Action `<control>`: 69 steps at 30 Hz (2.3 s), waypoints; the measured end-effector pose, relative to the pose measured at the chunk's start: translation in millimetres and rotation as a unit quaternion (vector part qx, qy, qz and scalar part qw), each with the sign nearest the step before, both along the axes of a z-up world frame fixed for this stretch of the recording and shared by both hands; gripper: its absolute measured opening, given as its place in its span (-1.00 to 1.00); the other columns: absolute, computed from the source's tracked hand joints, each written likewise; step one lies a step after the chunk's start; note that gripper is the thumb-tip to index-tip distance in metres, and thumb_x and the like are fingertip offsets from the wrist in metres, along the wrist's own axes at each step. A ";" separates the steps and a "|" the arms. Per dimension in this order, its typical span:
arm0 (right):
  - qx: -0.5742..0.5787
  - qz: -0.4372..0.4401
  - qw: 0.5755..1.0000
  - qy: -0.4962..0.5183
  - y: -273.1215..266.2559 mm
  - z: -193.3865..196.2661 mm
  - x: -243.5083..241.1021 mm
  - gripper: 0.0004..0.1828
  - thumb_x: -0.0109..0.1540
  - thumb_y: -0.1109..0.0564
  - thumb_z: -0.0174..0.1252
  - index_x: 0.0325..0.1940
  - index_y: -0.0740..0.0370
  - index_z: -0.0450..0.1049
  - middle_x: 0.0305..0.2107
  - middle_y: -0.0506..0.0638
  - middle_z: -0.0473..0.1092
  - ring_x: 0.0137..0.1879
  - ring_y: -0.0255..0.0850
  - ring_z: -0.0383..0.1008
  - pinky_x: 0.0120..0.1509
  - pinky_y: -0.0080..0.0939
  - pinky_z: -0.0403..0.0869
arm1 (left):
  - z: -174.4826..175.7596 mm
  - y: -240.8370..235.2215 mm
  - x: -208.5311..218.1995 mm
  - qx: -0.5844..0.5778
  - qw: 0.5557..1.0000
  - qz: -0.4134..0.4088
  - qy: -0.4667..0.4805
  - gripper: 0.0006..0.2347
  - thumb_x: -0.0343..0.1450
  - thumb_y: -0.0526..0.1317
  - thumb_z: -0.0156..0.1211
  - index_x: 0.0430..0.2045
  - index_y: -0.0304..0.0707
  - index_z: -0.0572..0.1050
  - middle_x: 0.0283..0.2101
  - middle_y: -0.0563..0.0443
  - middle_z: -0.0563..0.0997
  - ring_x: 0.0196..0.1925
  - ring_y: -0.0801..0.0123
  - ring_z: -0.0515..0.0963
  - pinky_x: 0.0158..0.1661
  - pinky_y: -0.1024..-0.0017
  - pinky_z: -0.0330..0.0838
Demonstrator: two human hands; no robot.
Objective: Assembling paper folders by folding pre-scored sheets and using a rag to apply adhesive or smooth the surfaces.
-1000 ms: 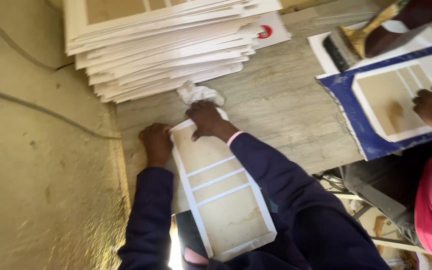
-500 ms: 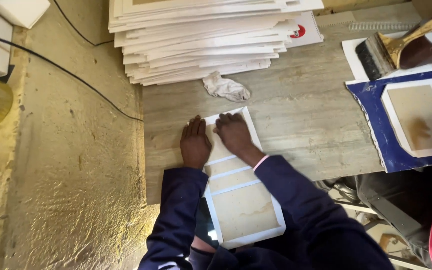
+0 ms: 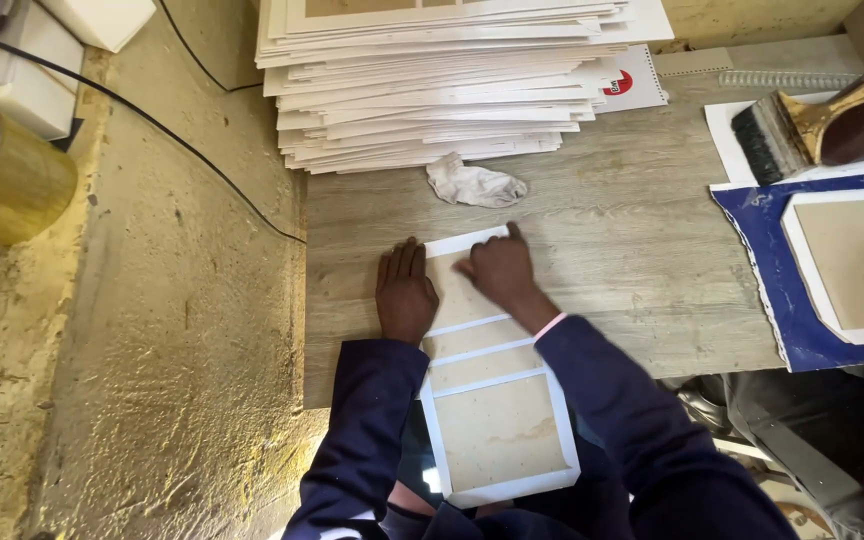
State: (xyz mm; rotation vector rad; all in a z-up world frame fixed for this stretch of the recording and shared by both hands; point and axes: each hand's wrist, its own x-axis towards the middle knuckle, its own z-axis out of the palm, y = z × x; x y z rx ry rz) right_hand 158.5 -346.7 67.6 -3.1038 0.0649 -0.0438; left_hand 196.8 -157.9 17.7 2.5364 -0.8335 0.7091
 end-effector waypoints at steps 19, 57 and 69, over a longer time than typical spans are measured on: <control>0.312 0.175 0.930 -0.081 -122.0 -50.4 56.2 -0.88 0.23 0.29 0.34 -0.37 0.18 0.57 -0.44 0.17 0.49 -0.15 0.26 0.51 0.07 0.18 0.45 | 1.4 2.3 -0.4 -0.062 0.997 0.043 -0.036 -0.85 0.35 -0.30 0.38 -0.25 -0.06 0.75 -0.12 0.01 0.81 -0.03 0.25 0.79 -0.05 0.38 0.55; 0.024 0.481 0.809 0.338 125.7 76.0 -163.5 -0.85 0.35 0.04 0.33 -0.09 0.12 0.69 -0.12 -0.05 0.43 0.12 -0.07 0.41 0.33 0.02 0.35 | -37.4 73.7 0.2 -0.691 0.571 -0.151 0.417 -0.90 0.45 -0.42 0.30 -0.20 -0.40 0.61 -0.20 -0.24 0.75 -0.11 0.19 0.74 -0.05 0.34 0.64; -0.202 0.498 0.796 0.279 84.4 -20.9 -205.6 -0.87 0.15 0.07 0.44 -0.21 -0.02 0.77 0.09 -0.01 0.53 0.42 0.02 0.28 0.78 0.35 -0.26 | -45.2 67.5 5.2 -0.671 0.602 -0.141 0.409 -0.90 0.45 -0.42 0.30 -0.19 -0.42 0.62 -0.21 -0.26 0.76 -0.12 0.22 0.75 -0.09 0.36 0.67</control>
